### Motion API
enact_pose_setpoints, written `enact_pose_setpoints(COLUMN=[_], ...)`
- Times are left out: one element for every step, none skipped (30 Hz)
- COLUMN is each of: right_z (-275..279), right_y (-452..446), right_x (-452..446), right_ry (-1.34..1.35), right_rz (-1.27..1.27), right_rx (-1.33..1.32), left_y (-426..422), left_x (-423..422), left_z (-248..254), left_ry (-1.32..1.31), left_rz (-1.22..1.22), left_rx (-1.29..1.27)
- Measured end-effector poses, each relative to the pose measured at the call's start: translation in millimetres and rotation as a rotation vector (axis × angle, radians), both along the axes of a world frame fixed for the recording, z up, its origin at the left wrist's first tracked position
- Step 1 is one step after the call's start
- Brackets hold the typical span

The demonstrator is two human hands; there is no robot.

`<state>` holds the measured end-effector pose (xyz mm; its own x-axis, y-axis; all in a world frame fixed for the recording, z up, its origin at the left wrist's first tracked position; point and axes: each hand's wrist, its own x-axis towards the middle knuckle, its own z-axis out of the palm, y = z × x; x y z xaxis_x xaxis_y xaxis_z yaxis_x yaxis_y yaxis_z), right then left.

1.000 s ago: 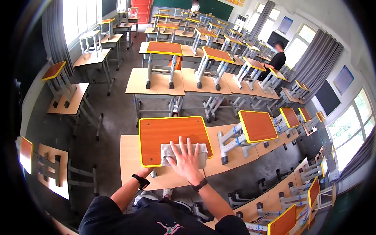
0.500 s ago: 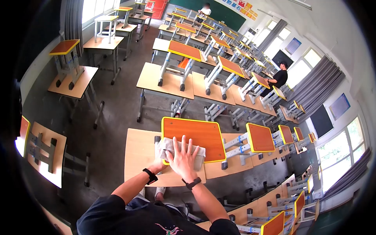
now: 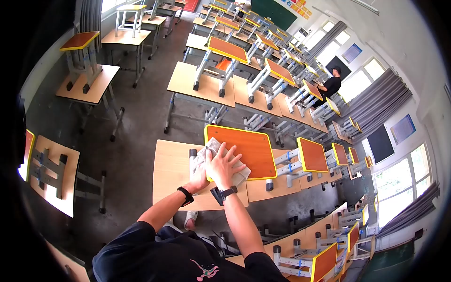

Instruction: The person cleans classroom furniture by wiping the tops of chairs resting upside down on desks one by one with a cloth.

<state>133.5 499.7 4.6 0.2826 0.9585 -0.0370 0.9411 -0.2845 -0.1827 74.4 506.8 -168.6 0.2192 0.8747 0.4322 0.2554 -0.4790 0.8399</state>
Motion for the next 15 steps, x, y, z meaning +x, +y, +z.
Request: enact_pose_setpoints(right_z=[1.3, 1.4, 2.4, 4.0, 6.5, 8.0, 8.6, 10.2, 12.3, 15.2, 26.3, 27.3, 27.5, 25.8, 31.8], right_y=[2.1, 4.9, 6.3, 9.1, 12.0, 15.3, 16.0, 14.2, 11.9, 9.2, 3.5, 3.6, 3.7, 5.9, 6.4], right_x=[-1.9, -1.8, -0.2, 1.5, 3.1, 6.8, 8.2, 10.3, 13.1, 16.8, 17.0, 23.1, 30.0, 39.1, 44.9], right_ry=[0.012, 0.029, 0.029, 0.056, 0.082, 0.119, 0.12, 0.122, 0.12, 0.102, 0.05, 0.015, -0.016, -0.046, -0.033], right_rz=[-0.019, -0.026, -0.019, -0.028, -0.036, -0.054, -0.049, -0.028, -0.006, 0.026, 0.105, 0.208, 0.312, 0.48, 0.658], right_rx=[-0.008, -0.032, -0.027, -0.076, -0.125, -0.177, -0.194, -0.197, -0.199, -0.216, -0.209, -0.144, -0.083, 0.017, 0.1], left_y=[1.7, 1.5, 0.4, 0.5, 2.0, 1.9, -1.4, -0.6, 2.4, 1.8, 8.6, 3.4, -3.0, 1.7, 0.4], left_x=[1.5, 0.5, -1.1, -4.3, -6.5, -5.5, -4.8, -2.5, 0.6, 2.7, 15.4, 12.3, 7.8, 9.4, 5.5], left_z=[-4.2, -0.4, 3.1, 6.4, 5.9, 6.1, 5.3, 5.5, -0.1, -6.1, -33.5, -19.8, -7.1, -18.1, -5.2], left_ry=[-0.027, -0.054, -0.054, -0.021, 0.011, 0.008, -0.005, 0.009, 0.02, 0.001, -0.044, -0.058, -0.07, -0.042, -0.015], left_rz=[-0.015, -0.029, -0.021, -0.104, -0.186, -0.133, -0.101, -0.111, -0.118, -0.113, -0.016, -0.007, 0.004, -0.014, -0.066], left_rx=[-0.017, -0.035, -0.029, -0.115, -0.201, -0.102, -0.06, -0.112, -0.162, -0.091, 0.019, 0.032, 0.042, 0.093, -0.041])
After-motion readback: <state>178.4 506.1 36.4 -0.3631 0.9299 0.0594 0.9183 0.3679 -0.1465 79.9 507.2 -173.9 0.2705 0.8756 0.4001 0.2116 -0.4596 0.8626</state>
